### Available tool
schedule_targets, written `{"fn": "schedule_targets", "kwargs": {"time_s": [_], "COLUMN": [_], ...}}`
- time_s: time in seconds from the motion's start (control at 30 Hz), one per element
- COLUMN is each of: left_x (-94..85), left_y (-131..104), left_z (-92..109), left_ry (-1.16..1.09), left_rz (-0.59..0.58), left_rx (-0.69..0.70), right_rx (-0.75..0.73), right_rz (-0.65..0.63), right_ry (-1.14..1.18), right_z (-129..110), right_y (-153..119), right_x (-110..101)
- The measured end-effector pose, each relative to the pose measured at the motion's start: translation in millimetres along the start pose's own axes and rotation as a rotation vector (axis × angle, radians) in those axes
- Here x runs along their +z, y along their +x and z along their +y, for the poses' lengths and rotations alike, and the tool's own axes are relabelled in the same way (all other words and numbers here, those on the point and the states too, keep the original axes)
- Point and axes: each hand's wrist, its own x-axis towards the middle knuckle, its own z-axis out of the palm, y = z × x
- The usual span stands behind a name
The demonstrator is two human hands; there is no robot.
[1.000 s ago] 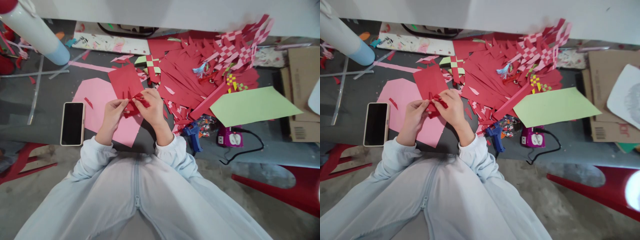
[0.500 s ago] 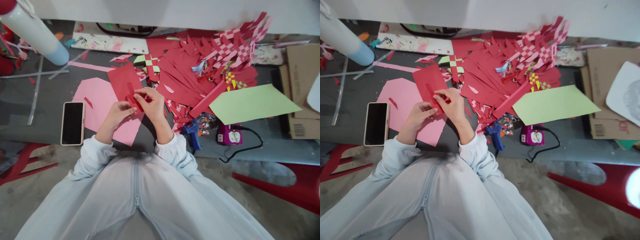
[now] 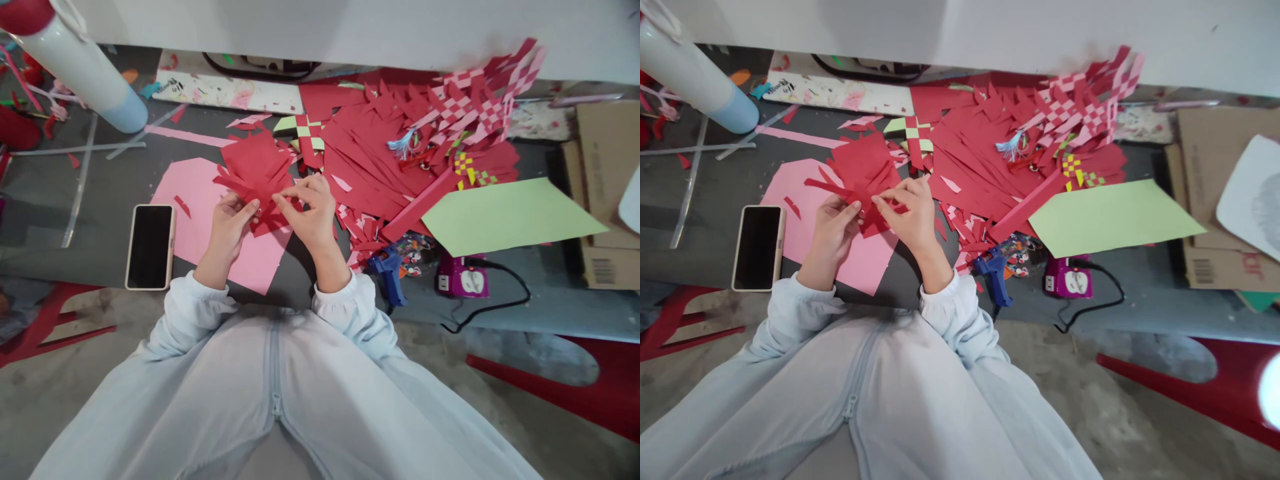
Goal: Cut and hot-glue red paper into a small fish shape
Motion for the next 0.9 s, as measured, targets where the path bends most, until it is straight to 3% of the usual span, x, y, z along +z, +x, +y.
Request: {"fn": "schedule_targets", "kwargs": {"time_s": [0.47,0.9], "left_x": [1.5,1.4], "left_y": [-10,-6], "left_z": [2,0], "left_ry": [-0.023,0.007], "left_rz": [-0.101,-0.052], "left_rx": [0.009,0.014], "right_rx": [0.035,-0.111], "right_rz": [-0.125,-0.039], "right_ry": [0.104,0.017], "right_z": [-3,-5], "right_y": [2,-1], "right_x": [-1,3]}}
